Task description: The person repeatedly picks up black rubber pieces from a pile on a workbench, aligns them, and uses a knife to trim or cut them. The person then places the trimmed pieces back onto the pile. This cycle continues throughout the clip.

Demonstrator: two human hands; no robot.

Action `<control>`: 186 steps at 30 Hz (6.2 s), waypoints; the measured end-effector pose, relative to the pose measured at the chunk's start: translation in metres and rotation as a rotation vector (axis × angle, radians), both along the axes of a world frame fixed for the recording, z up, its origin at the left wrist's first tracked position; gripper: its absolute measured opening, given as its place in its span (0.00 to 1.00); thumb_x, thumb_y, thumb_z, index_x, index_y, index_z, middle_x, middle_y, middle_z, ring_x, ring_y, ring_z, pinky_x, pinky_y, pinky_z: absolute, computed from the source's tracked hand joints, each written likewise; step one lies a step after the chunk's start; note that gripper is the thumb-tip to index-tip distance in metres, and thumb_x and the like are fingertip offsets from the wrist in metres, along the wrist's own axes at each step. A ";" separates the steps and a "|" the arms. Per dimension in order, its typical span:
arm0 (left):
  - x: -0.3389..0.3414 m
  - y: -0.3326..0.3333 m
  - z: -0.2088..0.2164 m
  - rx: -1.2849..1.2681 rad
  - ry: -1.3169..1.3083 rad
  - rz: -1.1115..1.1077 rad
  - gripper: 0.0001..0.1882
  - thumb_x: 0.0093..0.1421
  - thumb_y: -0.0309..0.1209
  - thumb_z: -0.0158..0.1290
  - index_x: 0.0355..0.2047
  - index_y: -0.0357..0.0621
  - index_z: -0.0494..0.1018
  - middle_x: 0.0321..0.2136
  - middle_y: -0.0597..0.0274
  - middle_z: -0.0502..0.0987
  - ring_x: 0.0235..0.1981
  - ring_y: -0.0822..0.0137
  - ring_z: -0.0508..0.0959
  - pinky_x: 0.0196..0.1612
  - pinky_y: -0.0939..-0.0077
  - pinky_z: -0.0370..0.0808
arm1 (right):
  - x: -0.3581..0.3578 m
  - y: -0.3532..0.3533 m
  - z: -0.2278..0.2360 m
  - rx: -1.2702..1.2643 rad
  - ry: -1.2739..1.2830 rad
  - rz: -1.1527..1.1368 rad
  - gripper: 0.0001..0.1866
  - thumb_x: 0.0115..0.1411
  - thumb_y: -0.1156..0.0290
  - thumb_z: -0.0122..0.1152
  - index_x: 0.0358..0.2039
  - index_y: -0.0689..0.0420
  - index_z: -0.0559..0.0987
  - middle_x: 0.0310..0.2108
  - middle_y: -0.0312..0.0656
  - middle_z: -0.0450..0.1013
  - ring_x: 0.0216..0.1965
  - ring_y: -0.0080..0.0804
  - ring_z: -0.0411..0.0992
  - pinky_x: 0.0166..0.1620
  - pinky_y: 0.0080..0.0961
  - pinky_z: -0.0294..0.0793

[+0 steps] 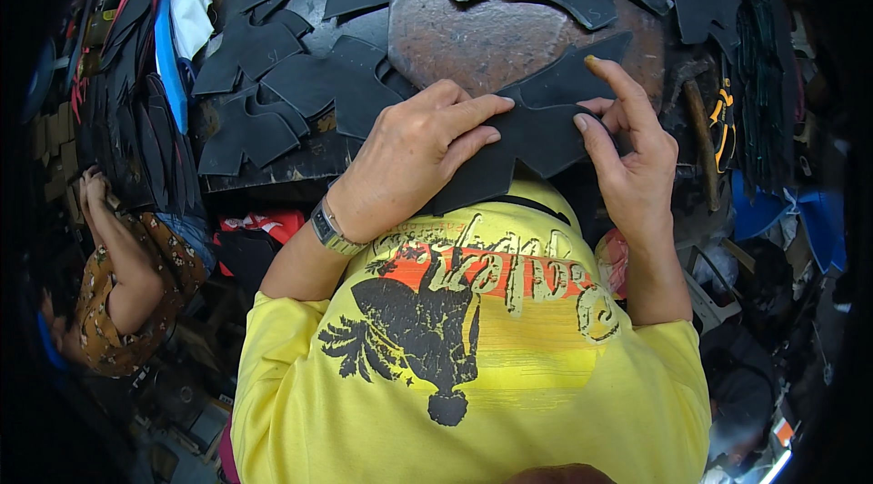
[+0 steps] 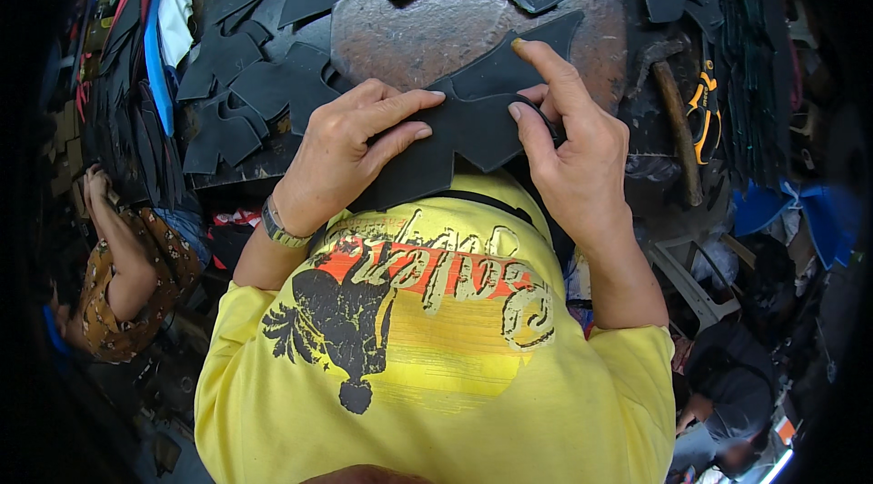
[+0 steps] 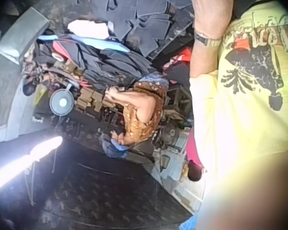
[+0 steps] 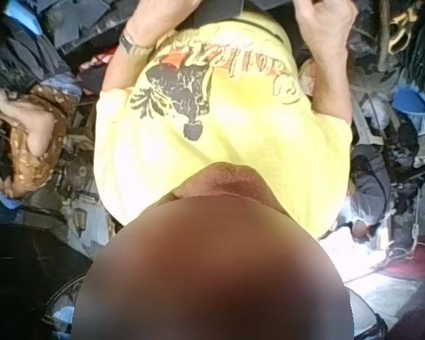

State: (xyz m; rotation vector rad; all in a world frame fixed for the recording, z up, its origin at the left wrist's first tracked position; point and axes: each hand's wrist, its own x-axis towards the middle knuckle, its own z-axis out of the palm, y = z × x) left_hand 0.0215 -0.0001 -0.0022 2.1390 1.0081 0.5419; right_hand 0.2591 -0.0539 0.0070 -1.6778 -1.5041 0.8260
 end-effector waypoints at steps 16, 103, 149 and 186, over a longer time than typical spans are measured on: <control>0.004 -0.002 0.007 0.024 0.076 -0.033 0.15 0.62 0.30 0.62 0.50 0.45 0.81 0.33 0.56 0.75 0.29 0.54 0.81 0.33 0.63 0.81 | -0.001 -0.001 -0.005 0.081 -0.145 0.048 0.30 0.58 0.86 0.64 0.62 0.55 0.77 0.32 0.40 0.78 0.34 0.17 0.75 0.42 0.17 0.74; 0.007 0.029 0.006 -0.372 -0.631 -0.127 0.24 0.61 0.24 0.64 0.58 0.40 0.77 0.53 0.60 0.82 0.50 0.71 0.81 0.54 0.75 0.79 | -0.041 -0.016 0.011 0.125 0.802 -0.232 0.38 0.59 0.83 0.70 0.68 0.62 0.63 0.26 0.34 0.76 0.26 0.16 0.75 0.29 0.13 0.76; 0.009 -0.016 -0.016 0.398 0.215 -0.127 0.36 0.55 0.32 0.66 0.64 0.44 0.69 0.60 0.57 0.69 0.64 0.57 0.66 0.65 0.59 0.61 | 0.029 -0.017 0.003 0.156 -0.202 -0.077 0.23 0.71 0.70 0.60 0.65 0.59 0.74 0.38 0.36 0.80 0.30 0.19 0.71 0.35 0.18 0.71; -0.034 0.026 -0.018 0.252 -0.195 0.242 0.18 0.57 0.23 0.65 0.49 0.46 0.81 0.46 0.57 0.79 0.46 0.57 0.82 0.49 0.69 0.79 | -0.024 -0.025 0.020 0.128 -0.118 0.086 0.18 0.70 0.71 0.59 0.58 0.63 0.76 0.29 0.41 0.76 0.27 0.20 0.71 0.32 0.22 0.71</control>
